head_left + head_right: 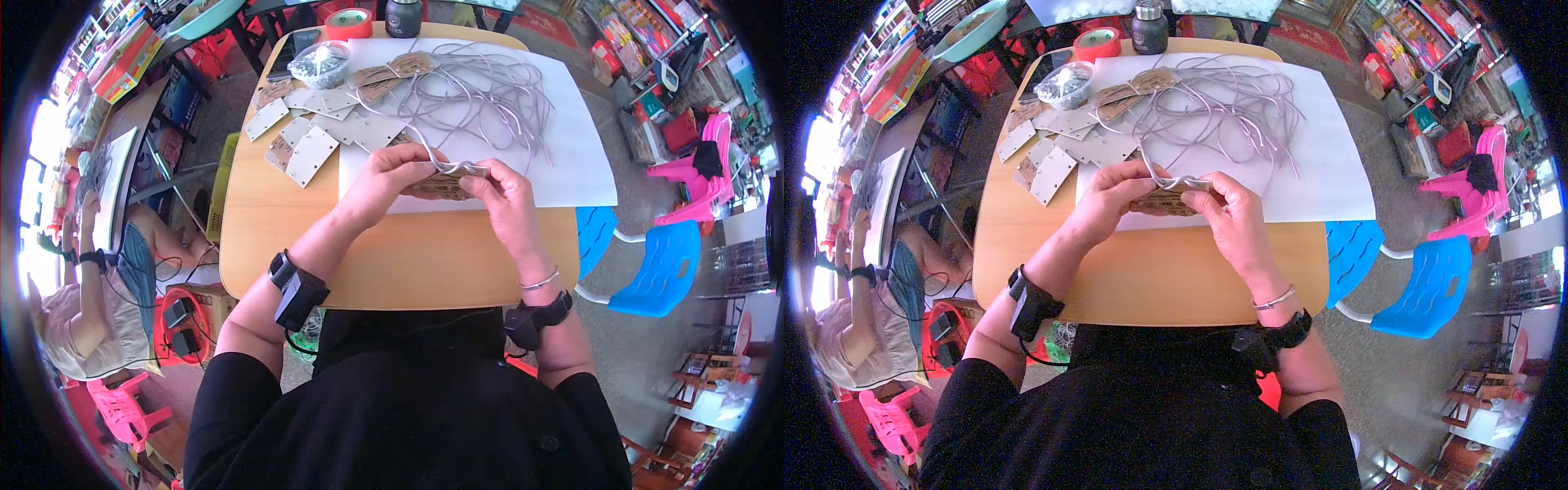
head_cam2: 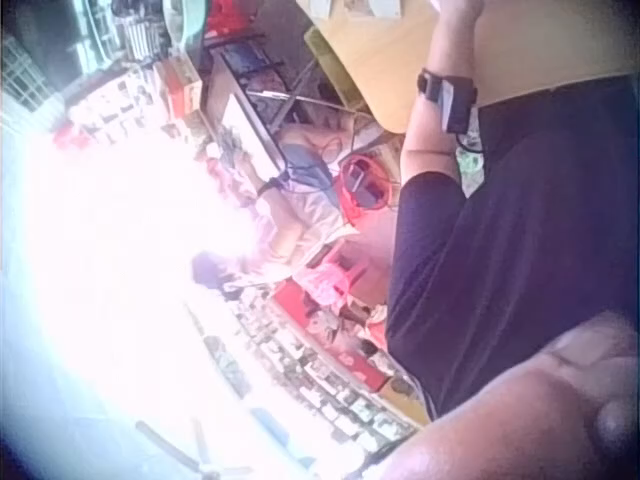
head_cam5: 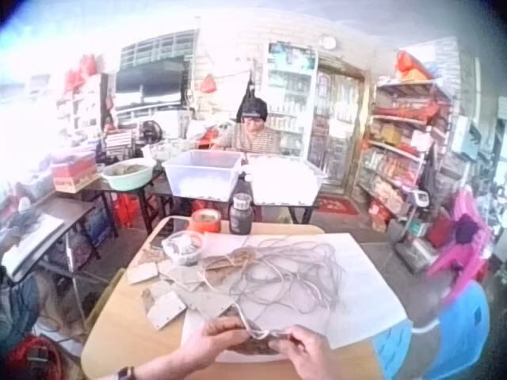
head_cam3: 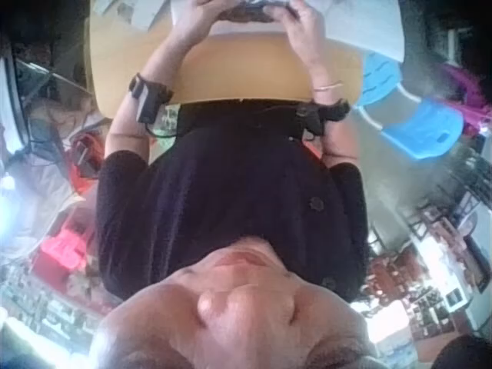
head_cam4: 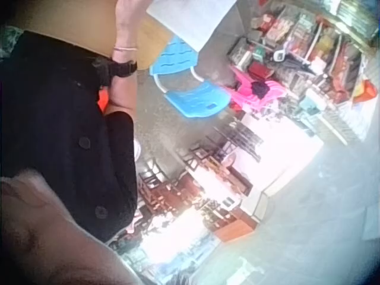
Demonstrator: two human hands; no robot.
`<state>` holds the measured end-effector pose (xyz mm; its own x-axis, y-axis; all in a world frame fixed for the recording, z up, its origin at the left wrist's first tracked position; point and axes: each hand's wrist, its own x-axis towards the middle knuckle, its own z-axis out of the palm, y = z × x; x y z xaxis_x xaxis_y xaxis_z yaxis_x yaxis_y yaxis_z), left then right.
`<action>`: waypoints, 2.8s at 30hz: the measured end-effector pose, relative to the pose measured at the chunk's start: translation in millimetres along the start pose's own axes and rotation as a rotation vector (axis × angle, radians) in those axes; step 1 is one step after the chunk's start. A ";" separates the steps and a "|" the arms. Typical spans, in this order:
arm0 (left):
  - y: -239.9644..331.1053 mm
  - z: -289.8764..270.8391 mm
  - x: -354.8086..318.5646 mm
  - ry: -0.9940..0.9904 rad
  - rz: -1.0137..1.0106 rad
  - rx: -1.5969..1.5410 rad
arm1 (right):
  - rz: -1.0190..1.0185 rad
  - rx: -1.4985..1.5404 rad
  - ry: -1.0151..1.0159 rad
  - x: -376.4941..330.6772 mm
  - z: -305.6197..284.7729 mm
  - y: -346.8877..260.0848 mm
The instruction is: Threading and assembling wires through small holes in templates or components.
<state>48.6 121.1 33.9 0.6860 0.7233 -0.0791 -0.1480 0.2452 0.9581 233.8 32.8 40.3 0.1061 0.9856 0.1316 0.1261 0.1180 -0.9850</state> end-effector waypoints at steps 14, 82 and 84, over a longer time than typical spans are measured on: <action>-8.1 -7.1 1.1 0.271 0.063 0.006 | -0.367 -0.573 0.036 -15.3 36.8 -14.7; -13.6 -3.8 3.8 -0.002 0.030 -0.189 | -0.363 -0.273 0.350 -12.8 37.7 15.4; -14.5 -5.3 3.8 -0.030 0.067 -0.118 | -0.353 -0.275 0.353 -13.2 37.4 13.2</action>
<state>49.5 123.7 18.2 0.6923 0.7216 -0.0064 -0.2757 0.2726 0.9218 197.1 26.0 21.4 0.3284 0.7864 0.5232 0.4611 0.3499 -0.8154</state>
